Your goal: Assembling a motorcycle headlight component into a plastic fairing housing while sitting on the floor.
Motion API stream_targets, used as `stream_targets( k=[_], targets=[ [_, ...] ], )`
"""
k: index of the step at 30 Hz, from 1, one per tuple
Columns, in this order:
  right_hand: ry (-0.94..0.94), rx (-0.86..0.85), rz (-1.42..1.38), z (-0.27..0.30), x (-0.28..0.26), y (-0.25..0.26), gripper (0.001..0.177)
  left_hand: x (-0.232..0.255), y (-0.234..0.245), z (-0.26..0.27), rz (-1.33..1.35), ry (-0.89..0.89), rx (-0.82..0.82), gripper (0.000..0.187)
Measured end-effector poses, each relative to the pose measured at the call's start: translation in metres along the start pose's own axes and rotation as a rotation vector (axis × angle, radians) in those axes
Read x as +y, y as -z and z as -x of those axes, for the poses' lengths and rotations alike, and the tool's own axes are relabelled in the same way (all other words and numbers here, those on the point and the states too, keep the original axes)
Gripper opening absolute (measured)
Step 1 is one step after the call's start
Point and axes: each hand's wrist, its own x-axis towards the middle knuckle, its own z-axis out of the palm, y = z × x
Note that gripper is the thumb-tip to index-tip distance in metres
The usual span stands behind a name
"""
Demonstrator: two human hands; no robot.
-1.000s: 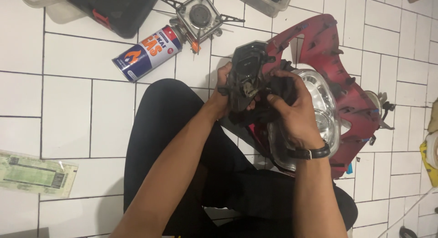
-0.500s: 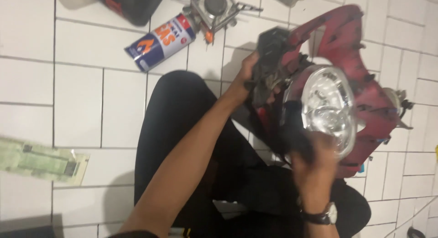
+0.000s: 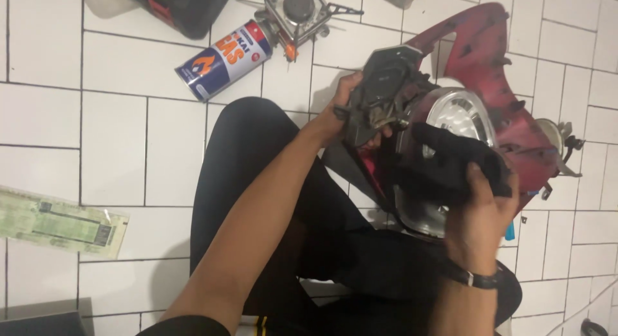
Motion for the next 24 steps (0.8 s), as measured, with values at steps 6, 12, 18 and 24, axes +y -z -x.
stream_targets(
  k=[6,12,18,24],
  targets=[
    [0.071,0.115,0.013,-0.02,0.025,-0.025,0.023,0.005,-0.001,0.004,0.034,0.019,0.059,0.1],
    [0.195,0.17,0.061,-0.04,0.036,-0.04,0.03,0.006,0.001,0.003,-0.03,-0.007,0.075,0.104],
    [0.202,0.216,0.115,-0.067,0.05,-0.053,0.037,0.006,0.003,0.001,0.001,0.066,0.091,0.103],
    [0.495,0.057,0.549,-0.078,0.052,-0.082,0.023,0.007,0.003,0.002,-0.01,0.064,0.09,0.1]
  ],
)
